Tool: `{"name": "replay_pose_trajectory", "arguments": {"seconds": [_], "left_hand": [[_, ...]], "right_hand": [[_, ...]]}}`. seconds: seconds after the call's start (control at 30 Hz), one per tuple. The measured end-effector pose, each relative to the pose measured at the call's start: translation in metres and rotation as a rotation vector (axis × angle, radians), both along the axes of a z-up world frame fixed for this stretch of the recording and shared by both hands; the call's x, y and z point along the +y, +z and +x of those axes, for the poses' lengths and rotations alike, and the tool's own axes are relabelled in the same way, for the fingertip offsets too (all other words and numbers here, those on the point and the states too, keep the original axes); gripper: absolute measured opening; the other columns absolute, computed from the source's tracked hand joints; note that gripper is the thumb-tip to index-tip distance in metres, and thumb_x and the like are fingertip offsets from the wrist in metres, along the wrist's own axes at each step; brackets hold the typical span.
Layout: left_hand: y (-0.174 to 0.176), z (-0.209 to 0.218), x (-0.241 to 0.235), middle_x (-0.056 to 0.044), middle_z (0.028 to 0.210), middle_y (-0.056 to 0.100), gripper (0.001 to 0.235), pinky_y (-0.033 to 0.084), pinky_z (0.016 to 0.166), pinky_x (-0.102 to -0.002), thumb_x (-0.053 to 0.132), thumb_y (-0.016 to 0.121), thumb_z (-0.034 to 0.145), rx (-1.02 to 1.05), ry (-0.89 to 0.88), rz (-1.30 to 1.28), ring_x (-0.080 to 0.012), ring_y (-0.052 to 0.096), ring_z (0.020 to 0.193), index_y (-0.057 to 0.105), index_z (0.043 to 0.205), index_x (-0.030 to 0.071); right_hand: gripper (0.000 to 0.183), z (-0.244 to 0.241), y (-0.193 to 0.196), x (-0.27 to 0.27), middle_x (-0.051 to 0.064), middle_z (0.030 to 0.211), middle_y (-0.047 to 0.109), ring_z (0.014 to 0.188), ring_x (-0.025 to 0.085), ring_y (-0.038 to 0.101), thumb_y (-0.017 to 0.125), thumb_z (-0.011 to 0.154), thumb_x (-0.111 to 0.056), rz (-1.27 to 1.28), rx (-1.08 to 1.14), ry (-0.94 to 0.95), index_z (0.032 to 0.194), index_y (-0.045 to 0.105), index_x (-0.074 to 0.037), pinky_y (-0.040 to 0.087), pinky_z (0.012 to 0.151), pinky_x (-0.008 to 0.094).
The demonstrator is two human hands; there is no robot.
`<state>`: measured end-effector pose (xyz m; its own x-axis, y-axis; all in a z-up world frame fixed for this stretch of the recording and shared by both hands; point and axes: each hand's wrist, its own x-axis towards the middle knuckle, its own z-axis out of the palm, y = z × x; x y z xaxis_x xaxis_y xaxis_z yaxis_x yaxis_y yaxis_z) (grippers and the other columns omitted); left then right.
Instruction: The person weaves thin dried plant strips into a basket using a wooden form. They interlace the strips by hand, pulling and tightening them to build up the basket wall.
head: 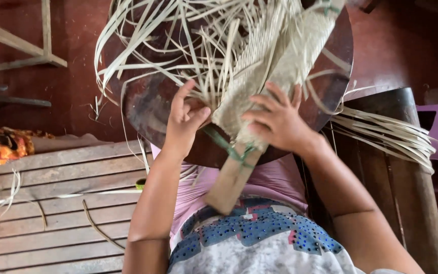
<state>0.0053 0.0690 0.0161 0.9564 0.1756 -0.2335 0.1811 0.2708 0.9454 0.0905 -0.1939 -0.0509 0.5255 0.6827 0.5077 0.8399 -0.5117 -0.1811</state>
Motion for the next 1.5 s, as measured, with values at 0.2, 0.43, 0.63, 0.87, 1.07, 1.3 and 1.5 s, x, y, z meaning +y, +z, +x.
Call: {"name": "replay_pose_trajectory", "arguments": {"seconds": [0.2,0.43,0.63,0.87,1.07,1.3,1.5], "left_hand": [[0.047,-0.038,0.006,-0.006,0.093,0.077,0.043,0.061,0.079,-0.035,0.025,0.062,0.098,-0.073,-0.025,0.844,-0.0209,0.076,0.088,0.059,0.141,0.029],[-0.016,0.018,0.015,-0.001,0.082,0.068,0.032,0.047,0.093,-0.035,0.043,0.069,0.099,-0.697,0.080,1.318,-0.0195,0.067,0.091,0.073,0.098,0.011],[-0.005,0.047,0.025,-0.015,0.111,0.060,0.055,0.038,0.103,-0.053,0.059,0.074,0.086,-0.089,-0.281,1.202,-0.0374,0.047,0.122,0.060,0.100,0.007],[0.032,0.047,0.031,-0.010,0.110,0.058,0.054,0.035,0.098,-0.052,0.063,0.060,0.091,0.085,-0.535,1.424,-0.0321,0.044,0.121,0.062,0.093,0.009],[0.019,0.026,0.042,-0.003,0.074,0.041,0.049,0.034,0.080,-0.043,0.039,0.067,0.095,-0.003,-0.443,1.055,-0.0244,0.037,0.084,0.046,0.062,0.010],[0.016,0.031,0.050,-0.003,0.073,0.034,0.055,0.033,0.080,-0.043,0.051,0.064,0.096,-0.020,-0.395,0.989,-0.0231,0.042,0.083,0.036,0.065,0.015],[0.032,0.034,0.040,-0.019,0.119,0.050,0.056,0.018,0.115,-0.058,0.062,0.074,0.080,0.232,-0.544,1.123,-0.0330,0.044,0.132,0.051,0.072,0.011]], "right_hand": [[0.019,0.027,0.026,-0.016,-0.001,0.137,0.060,0.149,0.032,0.031,0.061,0.096,-0.043,0.039,0.272,0.158,0.109,0.075,-0.037,-0.017,0.112,0.062],[0.011,0.012,0.026,0.001,-0.002,0.127,0.065,0.142,0.030,0.041,0.071,0.092,-0.041,0.049,0.144,0.035,0.097,0.076,-0.033,-0.006,0.114,0.066],[0.015,-0.019,0.028,0.041,-0.006,0.126,0.064,0.140,0.022,0.041,0.064,0.099,-0.044,0.067,0.102,-0.226,0.095,0.072,-0.032,0.012,0.105,0.066],[0.039,-0.060,0.083,0.046,0.006,0.152,0.037,0.147,0.038,0.018,0.050,0.101,-0.041,-0.212,0.481,-0.157,0.137,0.055,-0.025,0.024,0.090,0.083],[0.085,-0.104,0.080,0.028,0.017,0.154,0.038,0.143,0.046,0.029,0.034,0.087,-0.080,-0.386,0.225,-0.004,0.151,0.041,-0.026,0.043,0.083,0.057],[0.078,-0.049,0.113,0.010,0.002,0.148,0.048,0.134,0.035,0.040,0.053,0.078,-0.070,-0.551,-0.005,0.036,0.149,0.043,-0.039,0.049,0.075,0.051],[0.088,-0.049,0.085,0.023,-0.001,0.145,0.055,0.141,0.026,0.041,0.042,0.065,-0.084,-0.372,0.084,0.061,0.144,0.048,-0.045,0.014,0.106,0.072]]}}
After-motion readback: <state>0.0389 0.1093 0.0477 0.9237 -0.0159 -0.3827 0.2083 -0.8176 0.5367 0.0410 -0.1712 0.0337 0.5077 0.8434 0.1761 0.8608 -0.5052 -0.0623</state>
